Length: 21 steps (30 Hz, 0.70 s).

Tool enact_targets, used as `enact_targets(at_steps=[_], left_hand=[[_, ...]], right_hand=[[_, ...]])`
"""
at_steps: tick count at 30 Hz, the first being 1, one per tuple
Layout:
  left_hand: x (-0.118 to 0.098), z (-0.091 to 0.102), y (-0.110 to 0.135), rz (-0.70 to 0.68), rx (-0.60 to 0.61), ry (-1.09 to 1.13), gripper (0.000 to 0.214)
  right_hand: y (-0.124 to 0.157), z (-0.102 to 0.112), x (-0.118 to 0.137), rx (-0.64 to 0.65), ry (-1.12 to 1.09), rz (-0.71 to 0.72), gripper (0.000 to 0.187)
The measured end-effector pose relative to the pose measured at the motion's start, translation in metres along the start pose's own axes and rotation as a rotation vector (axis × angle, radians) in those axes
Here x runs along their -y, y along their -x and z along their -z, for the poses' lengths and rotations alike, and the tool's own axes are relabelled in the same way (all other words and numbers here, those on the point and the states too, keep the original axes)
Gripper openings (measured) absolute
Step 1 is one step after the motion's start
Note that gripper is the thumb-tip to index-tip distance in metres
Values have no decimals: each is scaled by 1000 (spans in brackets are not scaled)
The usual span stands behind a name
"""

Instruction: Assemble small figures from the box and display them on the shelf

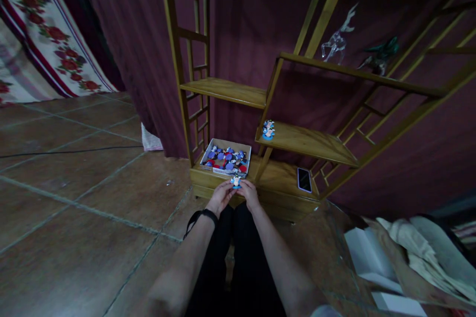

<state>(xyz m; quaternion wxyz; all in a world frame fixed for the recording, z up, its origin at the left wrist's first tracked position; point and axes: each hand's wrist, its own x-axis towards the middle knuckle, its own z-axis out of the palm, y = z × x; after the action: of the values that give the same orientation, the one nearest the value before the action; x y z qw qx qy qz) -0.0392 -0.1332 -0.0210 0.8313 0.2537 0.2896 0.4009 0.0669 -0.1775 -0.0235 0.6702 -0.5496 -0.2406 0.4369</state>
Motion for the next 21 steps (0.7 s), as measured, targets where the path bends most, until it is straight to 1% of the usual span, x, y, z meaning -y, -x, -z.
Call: enact_targets(at_steps=[8, 21], left_hand=[[-2, -2, 4, 1, 23, -32, 15], [-5, -2, 4, 35, 35, -62, 14]], right_hand=[[0, 1, 1, 1, 16, -9, 25], [-2, 2, 3, 28, -4, -30, 30]])
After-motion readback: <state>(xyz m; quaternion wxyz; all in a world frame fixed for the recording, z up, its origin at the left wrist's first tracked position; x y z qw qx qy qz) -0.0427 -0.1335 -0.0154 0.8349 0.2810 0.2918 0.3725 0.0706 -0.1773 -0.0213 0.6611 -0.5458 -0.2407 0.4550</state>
